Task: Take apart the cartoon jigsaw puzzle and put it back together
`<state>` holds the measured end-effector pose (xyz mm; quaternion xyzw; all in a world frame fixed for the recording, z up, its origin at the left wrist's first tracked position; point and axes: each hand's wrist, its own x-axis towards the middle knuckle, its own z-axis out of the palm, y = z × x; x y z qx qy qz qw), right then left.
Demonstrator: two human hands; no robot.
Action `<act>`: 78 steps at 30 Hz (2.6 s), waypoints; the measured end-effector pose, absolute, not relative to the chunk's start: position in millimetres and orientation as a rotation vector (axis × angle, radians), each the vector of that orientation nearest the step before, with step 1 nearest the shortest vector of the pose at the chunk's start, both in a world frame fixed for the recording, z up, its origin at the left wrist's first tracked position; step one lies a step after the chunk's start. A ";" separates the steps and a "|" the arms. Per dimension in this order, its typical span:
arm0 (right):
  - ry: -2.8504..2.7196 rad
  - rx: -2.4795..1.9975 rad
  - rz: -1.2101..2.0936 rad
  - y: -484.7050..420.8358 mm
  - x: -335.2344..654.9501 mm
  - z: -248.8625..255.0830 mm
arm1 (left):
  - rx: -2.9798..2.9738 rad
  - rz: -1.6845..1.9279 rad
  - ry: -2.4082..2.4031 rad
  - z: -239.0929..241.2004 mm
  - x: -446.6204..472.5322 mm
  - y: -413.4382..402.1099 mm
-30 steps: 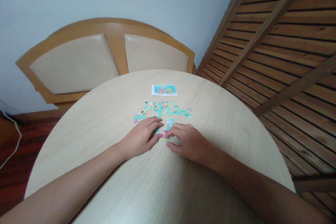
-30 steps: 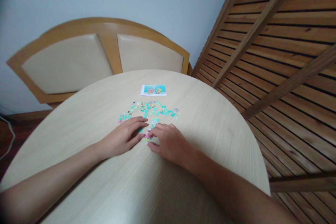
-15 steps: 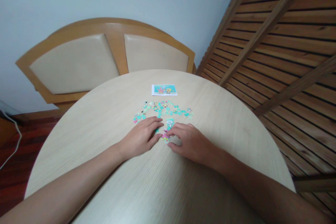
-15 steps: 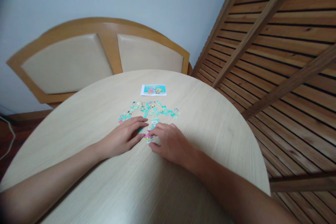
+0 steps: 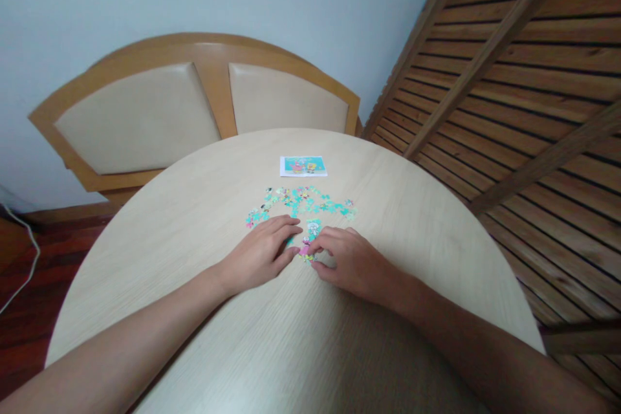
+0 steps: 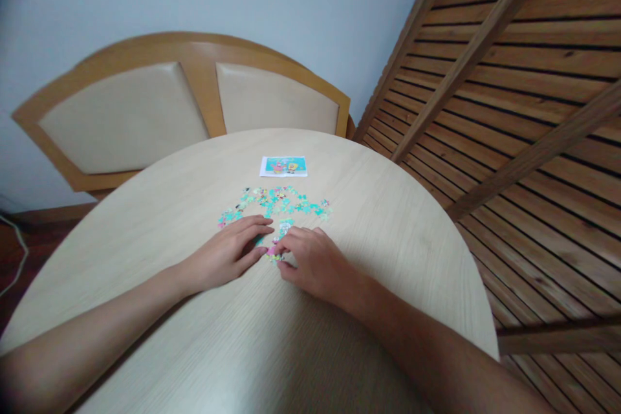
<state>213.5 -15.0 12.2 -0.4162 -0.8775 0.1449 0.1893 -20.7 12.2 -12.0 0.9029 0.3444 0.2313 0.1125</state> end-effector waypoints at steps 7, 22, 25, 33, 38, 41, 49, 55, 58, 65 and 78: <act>-2.434 -1.097 0.382 -15.8 207.1 1.5 | 2.660 0.660 1.005 -10.5 -20.6 12.1; -2.431 -1.095 0.375 -14.4 206.0 2.0 | 2.619 0.657 0.975 -8.0 -22.5 14.1; -2.435 -1.083 0.372 -14.2 206.8 1.7 | 2.635 0.640 0.967 -6.5 -22.7 13.3; -2.470 -1.052 0.314 -13.1 209.0 2.5 | 2.661 0.612 0.944 -4.8 -23.9 12.1; -2.496 -1.057 0.279 -13.2 209.4 5.2 | 2.681 0.615 0.902 -4.4 -24.9 13.0; -2.497 -1.056 0.258 -13.1 209.2 5.5 | 2.692 0.608 0.901 -4.1 -25.5 13.4; -2.491 -1.068 0.285 -13.9 207.9 5.0 | 2.708 0.579 0.914 -6.1 -26.0 14.2; -2.470 -1.071 0.311 -14.2 208.4 5.9 | 2.713 0.577 0.916 -4.8 -25.8 13.6; -2.473 -1.063 0.320 -13.7 208.3 5.4 | 2.710 0.580 0.910 -4.0 -25.3 13.3; -2.439 -1.069 0.341 -13.2 208.1 2.2 | 2.713 0.574 0.898 -3.2 -24.6 13.9; -2.484 -1.064 0.304 -14.4 208.0 7.0 | 2.708 0.581 0.904 -3.6 -24.3 14.1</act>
